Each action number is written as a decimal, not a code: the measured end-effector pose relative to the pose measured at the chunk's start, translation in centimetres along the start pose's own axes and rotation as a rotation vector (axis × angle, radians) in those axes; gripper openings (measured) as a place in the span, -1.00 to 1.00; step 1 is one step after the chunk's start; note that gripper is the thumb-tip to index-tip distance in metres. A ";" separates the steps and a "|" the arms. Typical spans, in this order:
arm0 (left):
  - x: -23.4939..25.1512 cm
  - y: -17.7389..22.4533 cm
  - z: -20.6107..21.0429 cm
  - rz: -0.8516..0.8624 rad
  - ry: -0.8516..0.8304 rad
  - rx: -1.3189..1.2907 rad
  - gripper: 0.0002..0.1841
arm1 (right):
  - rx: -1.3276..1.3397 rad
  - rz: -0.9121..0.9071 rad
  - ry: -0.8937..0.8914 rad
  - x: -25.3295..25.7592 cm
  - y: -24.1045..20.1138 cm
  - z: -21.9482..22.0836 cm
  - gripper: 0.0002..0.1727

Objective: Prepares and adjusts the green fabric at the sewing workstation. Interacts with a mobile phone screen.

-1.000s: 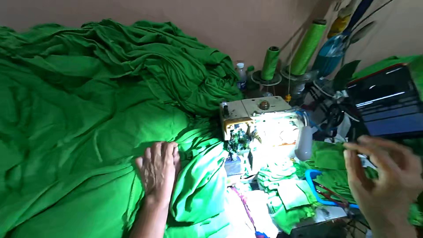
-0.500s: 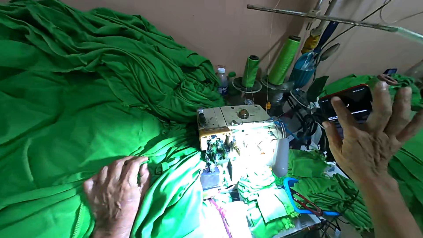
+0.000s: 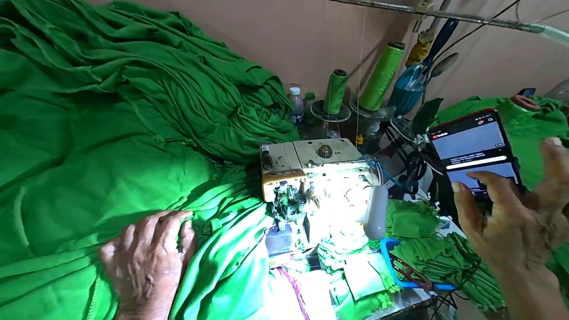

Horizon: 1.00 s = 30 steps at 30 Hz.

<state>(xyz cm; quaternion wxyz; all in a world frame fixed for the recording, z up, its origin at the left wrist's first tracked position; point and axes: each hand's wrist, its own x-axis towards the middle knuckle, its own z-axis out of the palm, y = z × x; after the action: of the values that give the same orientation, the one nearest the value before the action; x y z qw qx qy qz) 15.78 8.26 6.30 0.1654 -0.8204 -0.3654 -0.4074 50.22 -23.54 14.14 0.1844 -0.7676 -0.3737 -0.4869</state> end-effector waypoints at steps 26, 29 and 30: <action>-0.1 0.1 -0.4 -0.001 -0.028 -0.053 -0.61 | -0.034 -0.009 -0.013 0.7 1.5 -0.3 -0.23; -0.1 0.1 -0.4 -0.001 -0.021 -0.058 -0.62 | -0.038 -0.011 -0.015 0.5 1.5 -0.3 -0.23; -0.1 0.1 -0.4 -0.004 -0.021 -0.060 -0.61 | -0.040 -0.013 -0.024 0.6 1.4 -0.2 -0.23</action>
<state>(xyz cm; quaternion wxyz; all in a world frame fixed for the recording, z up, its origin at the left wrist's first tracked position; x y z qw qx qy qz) 15.63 7.91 6.47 0.1361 -0.8285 -0.3564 -0.4099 51.31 -24.41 14.85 0.1613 -0.7746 -0.3711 -0.4860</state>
